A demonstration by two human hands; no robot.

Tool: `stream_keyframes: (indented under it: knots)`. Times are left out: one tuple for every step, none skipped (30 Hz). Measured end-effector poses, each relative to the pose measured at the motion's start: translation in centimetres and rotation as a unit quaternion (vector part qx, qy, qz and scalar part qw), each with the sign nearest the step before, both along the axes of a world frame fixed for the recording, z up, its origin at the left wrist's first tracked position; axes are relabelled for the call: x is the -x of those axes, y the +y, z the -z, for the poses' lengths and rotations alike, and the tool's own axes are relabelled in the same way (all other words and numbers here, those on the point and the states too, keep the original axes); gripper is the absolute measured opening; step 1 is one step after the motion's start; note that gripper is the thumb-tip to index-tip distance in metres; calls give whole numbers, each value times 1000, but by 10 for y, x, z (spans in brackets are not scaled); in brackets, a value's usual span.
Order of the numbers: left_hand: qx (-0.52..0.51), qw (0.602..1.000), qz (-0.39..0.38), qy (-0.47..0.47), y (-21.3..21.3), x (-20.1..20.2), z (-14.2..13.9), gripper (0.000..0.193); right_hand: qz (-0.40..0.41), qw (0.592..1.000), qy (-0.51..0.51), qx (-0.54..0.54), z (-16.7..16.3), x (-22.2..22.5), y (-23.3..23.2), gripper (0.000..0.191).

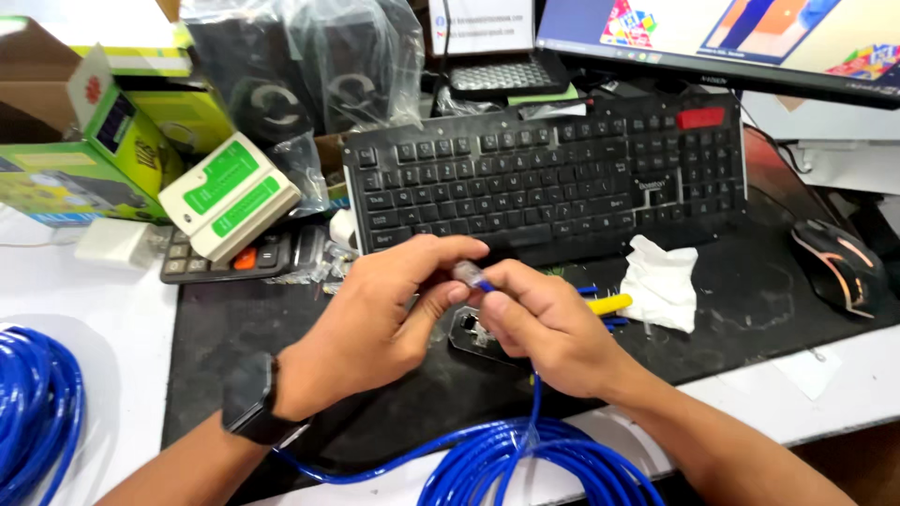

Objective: The person strips the jacket from the end of a blue ethernet cable, separates and untwists the colored inner wires, trims them, threads them into an RJ45 connector, and uses a yellow crimping tool to crimp the connector onto the cable.

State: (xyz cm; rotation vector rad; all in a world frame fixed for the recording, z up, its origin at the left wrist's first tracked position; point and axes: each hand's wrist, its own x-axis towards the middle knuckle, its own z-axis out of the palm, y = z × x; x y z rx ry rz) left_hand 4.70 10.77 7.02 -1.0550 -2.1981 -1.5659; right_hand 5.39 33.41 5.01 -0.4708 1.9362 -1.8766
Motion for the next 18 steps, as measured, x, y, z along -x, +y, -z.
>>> stream_keyframes:
  knots:
    - [-18,1000,7,-20,1,0,1,28,-3,999,-21,35,0,-1,1,23]
    - [-41,998,15,-39,2,0,3,26,0,999,-29,45,0,-2,2,22]
    - [-65,996,24,-59,3,1,6,25,2,998,-36,55,1,-3,3,22]
    - [-87,993,33,-78,4,2,9,24,6,997,-45,66,2,-3,3,21]
    - [-90,991,27,-97,5,1,12,23,7,997,-50,66,3,-3,3,22]
    - [-95,988,21,-116,7,1,16,22,10,996,-55,66,4,-4,4,22]
    - [-100,986,17,-133,8,2,19,22,14,996,-59,65,5,-2,4,23]
    - [-105,985,14,-139,10,3,21,22,11,996,-59,68,6,-1,5,23]
    - [-111,983,12,-147,11,3,23,22,10,996,-61,71,7,-1,5,23]
    - [-116,981,11,-156,12,3,24,22,10,995,-62,75,7,-1,5,23]
    - [-118,979,10,-167,12,3,25,23,11,995,-63,73,8,-1,5,23]
    - [-121,977,10,-177,13,3,24,24,13,995,-63,70,8,-1,5,23]
    - [-124,974,10,-188,13,3,24,25,15,996,-63,68,7,-1,5,23]
    - [-134,972,18,-194,13,3,25,28,18,995,-66,67,8,0,4,23]
    - [-144,969,25,-199,12,3,25,31,21,995,-68,67,8,0,4,23]
    - [-154,966,31,-205,12,3,25,35,23,995,-70,66,8,0,3,23]
    - [-154,969,32,-191,11,2,25,33,24,995,-72,64,8,0,2,23]
    - [-154,971,34,-178,12,2,27,31,26,995,-75,64,8,0,2,23]
